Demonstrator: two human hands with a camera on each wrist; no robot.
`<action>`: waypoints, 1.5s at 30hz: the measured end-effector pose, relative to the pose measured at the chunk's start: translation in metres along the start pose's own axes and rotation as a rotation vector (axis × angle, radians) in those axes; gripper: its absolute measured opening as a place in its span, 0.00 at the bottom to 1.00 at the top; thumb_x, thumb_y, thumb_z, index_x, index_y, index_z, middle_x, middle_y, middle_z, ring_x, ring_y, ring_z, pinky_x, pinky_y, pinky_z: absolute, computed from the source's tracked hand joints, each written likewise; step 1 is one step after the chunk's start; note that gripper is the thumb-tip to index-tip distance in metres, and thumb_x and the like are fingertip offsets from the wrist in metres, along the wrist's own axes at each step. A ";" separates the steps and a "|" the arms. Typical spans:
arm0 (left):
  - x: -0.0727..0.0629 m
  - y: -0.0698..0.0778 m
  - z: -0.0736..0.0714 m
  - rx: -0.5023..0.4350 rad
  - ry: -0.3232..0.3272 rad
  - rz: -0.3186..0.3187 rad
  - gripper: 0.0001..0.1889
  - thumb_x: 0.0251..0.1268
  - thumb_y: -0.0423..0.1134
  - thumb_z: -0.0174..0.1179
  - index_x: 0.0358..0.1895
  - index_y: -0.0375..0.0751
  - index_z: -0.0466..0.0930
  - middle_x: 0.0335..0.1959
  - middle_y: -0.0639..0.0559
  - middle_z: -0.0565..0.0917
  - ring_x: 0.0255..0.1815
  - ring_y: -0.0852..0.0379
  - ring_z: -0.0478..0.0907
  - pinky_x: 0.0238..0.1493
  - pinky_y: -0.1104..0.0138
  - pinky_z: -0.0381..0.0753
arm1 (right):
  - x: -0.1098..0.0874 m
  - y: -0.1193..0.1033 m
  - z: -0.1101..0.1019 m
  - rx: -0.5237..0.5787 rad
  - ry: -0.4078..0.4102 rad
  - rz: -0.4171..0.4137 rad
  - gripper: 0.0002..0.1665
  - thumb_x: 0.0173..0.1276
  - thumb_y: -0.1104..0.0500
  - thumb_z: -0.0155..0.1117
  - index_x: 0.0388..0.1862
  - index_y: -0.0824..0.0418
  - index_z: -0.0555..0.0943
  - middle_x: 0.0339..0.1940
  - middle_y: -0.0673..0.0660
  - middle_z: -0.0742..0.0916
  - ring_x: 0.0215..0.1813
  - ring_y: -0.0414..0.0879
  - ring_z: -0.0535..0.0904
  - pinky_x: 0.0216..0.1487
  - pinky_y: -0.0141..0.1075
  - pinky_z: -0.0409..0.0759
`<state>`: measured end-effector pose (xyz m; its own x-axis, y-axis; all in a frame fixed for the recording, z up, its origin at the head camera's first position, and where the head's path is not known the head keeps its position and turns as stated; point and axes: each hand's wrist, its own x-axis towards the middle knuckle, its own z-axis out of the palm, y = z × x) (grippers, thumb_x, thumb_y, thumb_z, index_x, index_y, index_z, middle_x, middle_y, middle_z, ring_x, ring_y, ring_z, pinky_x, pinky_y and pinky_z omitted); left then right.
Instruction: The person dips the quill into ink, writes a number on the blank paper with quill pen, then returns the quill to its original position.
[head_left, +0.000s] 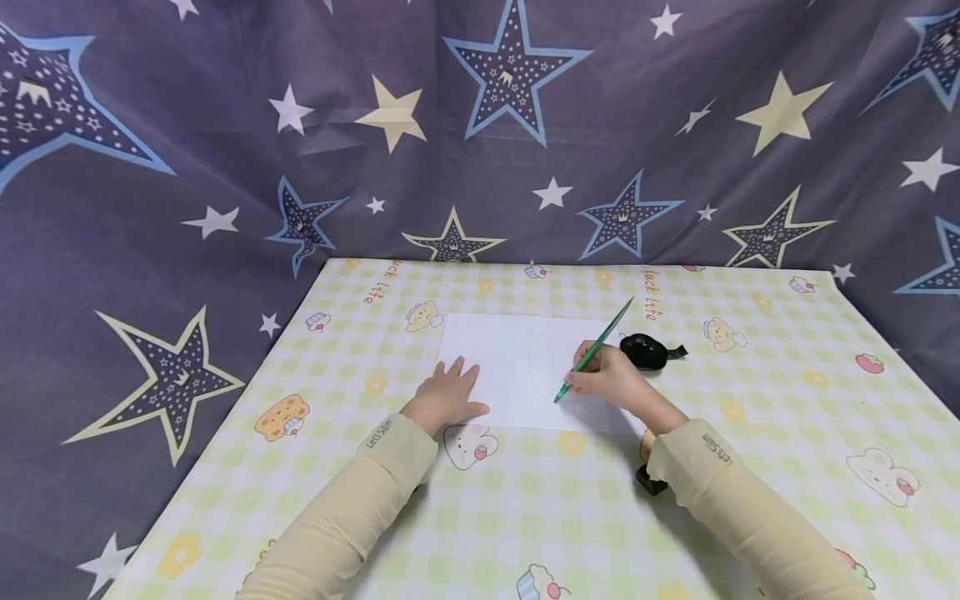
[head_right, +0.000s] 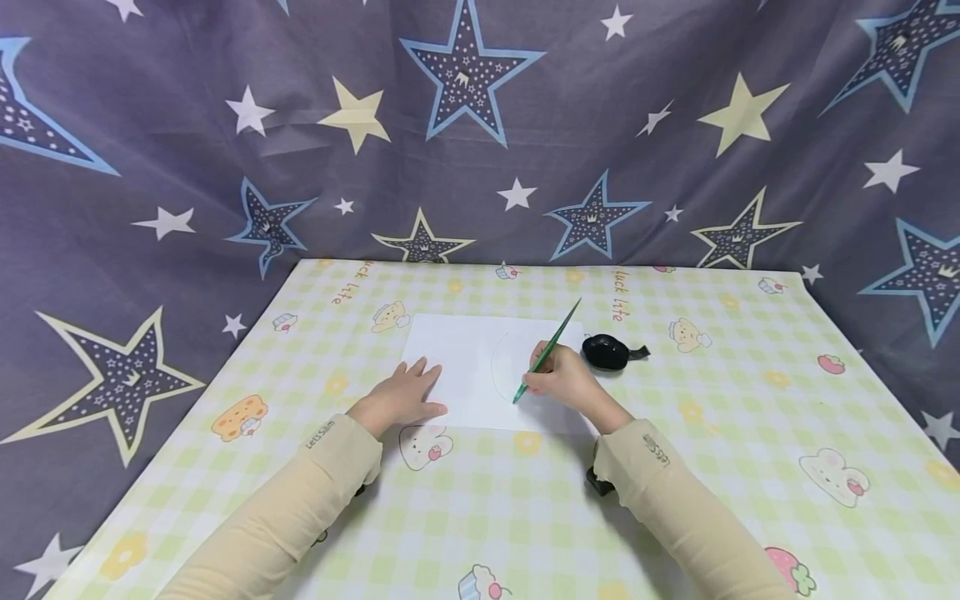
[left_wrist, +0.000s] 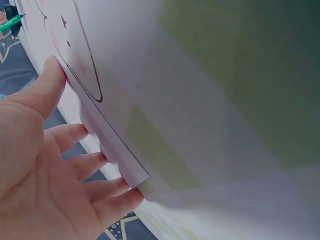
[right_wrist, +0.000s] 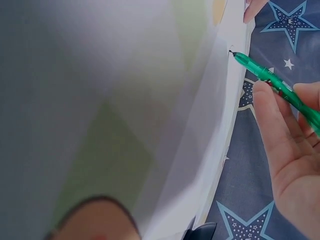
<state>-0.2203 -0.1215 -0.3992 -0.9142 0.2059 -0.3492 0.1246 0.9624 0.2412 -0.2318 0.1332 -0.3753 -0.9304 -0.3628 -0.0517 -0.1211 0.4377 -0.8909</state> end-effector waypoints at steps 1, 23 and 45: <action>0.000 0.000 0.000 0.001 0.000 0.000 0.39 0.62 0.57 0.54 0.72 0.44 0.51 0.73 0.41 0.46 0.70 0.36 0.41 0.66 0.46 0.51 | -0.002 -0.003 0.000 -0.001 0.000 0.003 0.06 0.61 0.72 0.60 0.30 0.71 0.71 0.27 0.67 0.84 0.35 0.62 0.82 0.39 0.50 0.81; -0.002 -0.001 0.000 0.017 0.000 0.002 0.39 0.62 0.56 0.53 0.72 0.44 0.51 0.73 0.41 0.47 0.70 0.36 0.41 0.66 0.47 0.51 | 0.002 0.024 -0.009 -0.023 0.023 0.010 0.07 0.59 0.69 0.62 0.31 0.68 0.71 0.25 0.61 0.84 0.32 0.55 0.83 0.35 0.42 0.83; -0.003 0.002 0.000 -0.019 0.007 -0.010 0.38 0.63 0.55 0.54 0.72 0.44 0.52 0.73 0.42 0.46 0.70 0.37 0.40 0.67 0.47 0.48 | -0.002 0.026 -0.019 -0.010 0.012 0.023 0.07 0.60 0.68 0.61 0.32 0.68 0.71 0.24 0.62 0.84 0.34 0.58 0.83 0.36 0.45 0.83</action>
<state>-0.2174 -0.1203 -0.3973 -0.9181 0.1948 -0.3451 0.1082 0.9610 0.2546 -0.2394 0.1614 -0.3900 -0.9371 -0.3428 -0.0665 -0.1031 0.4537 -0.8852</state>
